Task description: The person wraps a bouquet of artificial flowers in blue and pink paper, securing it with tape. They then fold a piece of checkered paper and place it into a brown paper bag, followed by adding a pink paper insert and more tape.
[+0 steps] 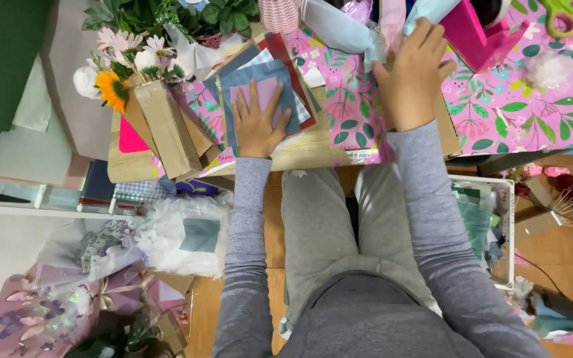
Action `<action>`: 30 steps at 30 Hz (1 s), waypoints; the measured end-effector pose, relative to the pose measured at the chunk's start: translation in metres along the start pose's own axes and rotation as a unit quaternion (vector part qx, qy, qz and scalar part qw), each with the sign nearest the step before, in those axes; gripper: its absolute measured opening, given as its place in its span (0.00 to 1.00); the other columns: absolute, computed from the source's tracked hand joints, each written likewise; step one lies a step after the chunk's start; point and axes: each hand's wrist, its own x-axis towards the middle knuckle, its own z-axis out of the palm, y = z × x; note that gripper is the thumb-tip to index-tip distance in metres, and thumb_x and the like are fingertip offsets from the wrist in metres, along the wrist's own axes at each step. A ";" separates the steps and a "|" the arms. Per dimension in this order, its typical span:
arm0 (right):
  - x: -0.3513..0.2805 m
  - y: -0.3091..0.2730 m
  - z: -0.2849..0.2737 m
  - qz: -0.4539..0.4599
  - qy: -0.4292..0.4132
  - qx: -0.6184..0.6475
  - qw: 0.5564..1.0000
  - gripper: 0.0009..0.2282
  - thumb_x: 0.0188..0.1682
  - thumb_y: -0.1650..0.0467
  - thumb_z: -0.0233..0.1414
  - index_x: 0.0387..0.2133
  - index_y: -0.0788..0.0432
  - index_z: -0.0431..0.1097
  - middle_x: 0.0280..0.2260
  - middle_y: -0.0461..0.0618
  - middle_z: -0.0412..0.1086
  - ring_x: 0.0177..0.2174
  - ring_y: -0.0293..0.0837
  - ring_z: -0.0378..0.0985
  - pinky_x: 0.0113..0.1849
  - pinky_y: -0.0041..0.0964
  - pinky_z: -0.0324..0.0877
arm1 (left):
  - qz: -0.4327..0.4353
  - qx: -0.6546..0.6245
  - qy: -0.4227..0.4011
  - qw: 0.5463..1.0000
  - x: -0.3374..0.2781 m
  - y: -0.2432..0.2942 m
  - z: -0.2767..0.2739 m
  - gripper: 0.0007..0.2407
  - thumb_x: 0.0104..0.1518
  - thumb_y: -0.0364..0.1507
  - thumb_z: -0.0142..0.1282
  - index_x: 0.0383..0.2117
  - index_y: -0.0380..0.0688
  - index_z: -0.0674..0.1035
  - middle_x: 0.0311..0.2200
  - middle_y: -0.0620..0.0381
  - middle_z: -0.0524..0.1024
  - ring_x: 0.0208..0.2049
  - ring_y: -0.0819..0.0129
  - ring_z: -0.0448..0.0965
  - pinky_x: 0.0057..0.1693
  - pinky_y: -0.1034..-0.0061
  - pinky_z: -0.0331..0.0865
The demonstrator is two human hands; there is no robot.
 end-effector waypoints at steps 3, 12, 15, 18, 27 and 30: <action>0.015 0.031 0.032 0.005 -0.137 0.037 0.990 0.35 0.45 0.57 0.71 0.51 0.66 0.55 0.48 0.61 0.61 0.48 0.64 0.66 0.40 0.76 0.62 | -0.001 0.015 -0.047 0.999 0.002 0.000 -0.002 0.28 0.63 0.61 0.30 0.70 0.82 0.53 0.75 0.46 0.41 0.73 0.30 0.37 0.73 0.40 0.34; 0.035 0.069 0.072 -0.155 0.001 -0.038 0.987 0.17 0.62 0.58 0.57 0.33 0.60 0.71 0.35 0.54 0.70 0.33 0.55 0.74 0.29 0.53 0.67 | -0.016 -0.036 -0.089 0.995 0.021 0.037 -0.051 0.26 0.68 0.54 0.20 0.72 0.74 0.40 0.72 0.29 0.43 0.73 0.31 0.32 0.70 0.36 0.22; 0.038 0.084 0.072 -0.134 -0.024 0.098 0.986 0.06 0.55 0.71 0.59 0.30 0.58 0.71 0.31 0.54 0.71 0.30 0.56 0.73 0.26 0.52 0.66 | -0.019 -0.015 -0.114 0.993 0.034 0.063 -0.042 0.31 0.65 0.56 0.20 0.73 0.63 0.42 0.73 0.37 0.43 0.73 0.36 0.34 0.71 0.38 0.28; 0.041 0.088 0.069 -0.077 -0.033 0.214 0.973 0.11 0.62 0.72 0.56 0.28 0.63 0.70 0.23 0.53 0.71 0.22 0.50 0.70 0.22 0.48 0.60 | 0.104 0.031 0.062 0.992 0.050 0.101 -0.019 0.30 0.66 0.54 0.39 0.67 0.48 0.64 0.68 0.40 0.60 0.69 0.36 0.55 0.69 0.31 0.47; 0.036 0.080 0.056 -0.029 0.002 0.359 0.933 0.11 0.63 0.73 0.44 0.30 0.57 0.67 0.20 0.43 0.76 0.25 0.38 0.84 0.32 0.32 0.71 | 0.092 -0.186 0.170 0.963 0.081 0.214 0.064 0.16 0.56 0.34 0.56 0.50 0.46 0.76 0.54 0.56 0.73 0.59 0.58 0.71 0.64 0.59 0.65; 0.039 0.083 0.062 0.043 0.030 0.445 0.894 0.13 0.64 0.69 0.41 0.29 0.58 0.66 0.20 0.45 0.74 0.23 0.37 0.86 0.30 0.27 0.73 | 0.098 -0.287 0.250 0.920 0.076 0.215 0.074 0.14 0.57 0.30 0.51 0.50 0.52 0.78 0.56 0.60 0.75 0.60 0.59 0.71 0.70 0.60 0.60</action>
